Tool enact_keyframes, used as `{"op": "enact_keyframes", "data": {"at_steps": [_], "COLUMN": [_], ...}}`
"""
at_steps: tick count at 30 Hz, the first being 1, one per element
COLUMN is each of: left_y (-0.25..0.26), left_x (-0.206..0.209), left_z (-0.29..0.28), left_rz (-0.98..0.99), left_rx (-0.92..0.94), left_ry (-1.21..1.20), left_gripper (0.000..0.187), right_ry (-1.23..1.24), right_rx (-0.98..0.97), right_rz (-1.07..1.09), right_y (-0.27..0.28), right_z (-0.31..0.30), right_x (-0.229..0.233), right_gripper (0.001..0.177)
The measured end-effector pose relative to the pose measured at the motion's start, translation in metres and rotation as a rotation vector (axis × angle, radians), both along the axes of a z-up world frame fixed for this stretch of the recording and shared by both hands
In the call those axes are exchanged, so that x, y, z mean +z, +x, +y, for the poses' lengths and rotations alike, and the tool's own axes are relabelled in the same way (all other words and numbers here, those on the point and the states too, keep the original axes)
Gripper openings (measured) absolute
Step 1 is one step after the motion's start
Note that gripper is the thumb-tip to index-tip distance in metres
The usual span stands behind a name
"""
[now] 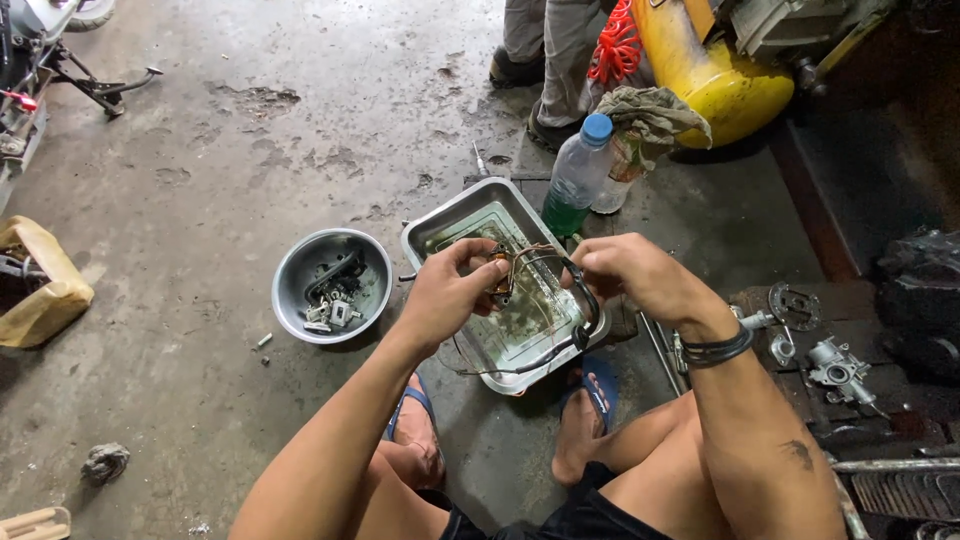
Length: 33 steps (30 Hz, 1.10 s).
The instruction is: Cleaning a wired motorcycle stator component using a rag and cleaning fluid in a workshop.
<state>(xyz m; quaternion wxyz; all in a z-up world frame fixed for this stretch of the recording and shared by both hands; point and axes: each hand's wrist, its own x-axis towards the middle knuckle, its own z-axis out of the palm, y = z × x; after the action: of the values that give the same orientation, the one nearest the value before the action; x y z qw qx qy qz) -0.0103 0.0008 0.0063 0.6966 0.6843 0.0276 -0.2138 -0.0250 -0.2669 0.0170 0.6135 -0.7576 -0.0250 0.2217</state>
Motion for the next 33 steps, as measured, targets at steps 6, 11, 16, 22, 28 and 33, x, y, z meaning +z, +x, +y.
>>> {"op": "enact_keyframes", "data": {"at_steps": [6, 11, 16, 22, 28, 33], "left_y": [-0.001, 0.001, 0.003, 0.001, -0.002, -0.003], "left_x": [0.002, -0.004, 0.002, 0.0, 0.005, 0.005], "left_z": [0.0, 0.0, -0.003, 0.002, 0.004, 0.003], "left_rz": [-0.019, -0.014, 0.05, 0.06, 0.016, -0.021], "left_rx": [0.012, 0.016, 0.074, 0.098, 0.12, 0.138], "left_ry": [0.026, 0.015, -0.079, -0.199, -0.232, -0.228], "left_gripper": [0.046, 0.046, 0.048, 0.051, 0.049, 0.046], "right_ry": [-0.224, -0.261, 0.02, 0.068, 0.148, 0.14], "right_rx": [0.019, -0.063, -0.172, 0.08, 0.004, -0.027], "right_rz": [-0.153, -0.227, -0.146, 0.023, -0.115, -0.149], "right_y": [-0.01, -0.004, -0.012, -0.017, -0.024, -0.028], "right_z": [0.027, 0.019, 0.03, 0.016, -0.002, -0.012], "right_x": [0.04, 0.014, 0.026, 0.035, 0.042, 0.047], "right_gripper": [0.028, 0.042, 0.042, 0.045, 0.029, 0.044]}}
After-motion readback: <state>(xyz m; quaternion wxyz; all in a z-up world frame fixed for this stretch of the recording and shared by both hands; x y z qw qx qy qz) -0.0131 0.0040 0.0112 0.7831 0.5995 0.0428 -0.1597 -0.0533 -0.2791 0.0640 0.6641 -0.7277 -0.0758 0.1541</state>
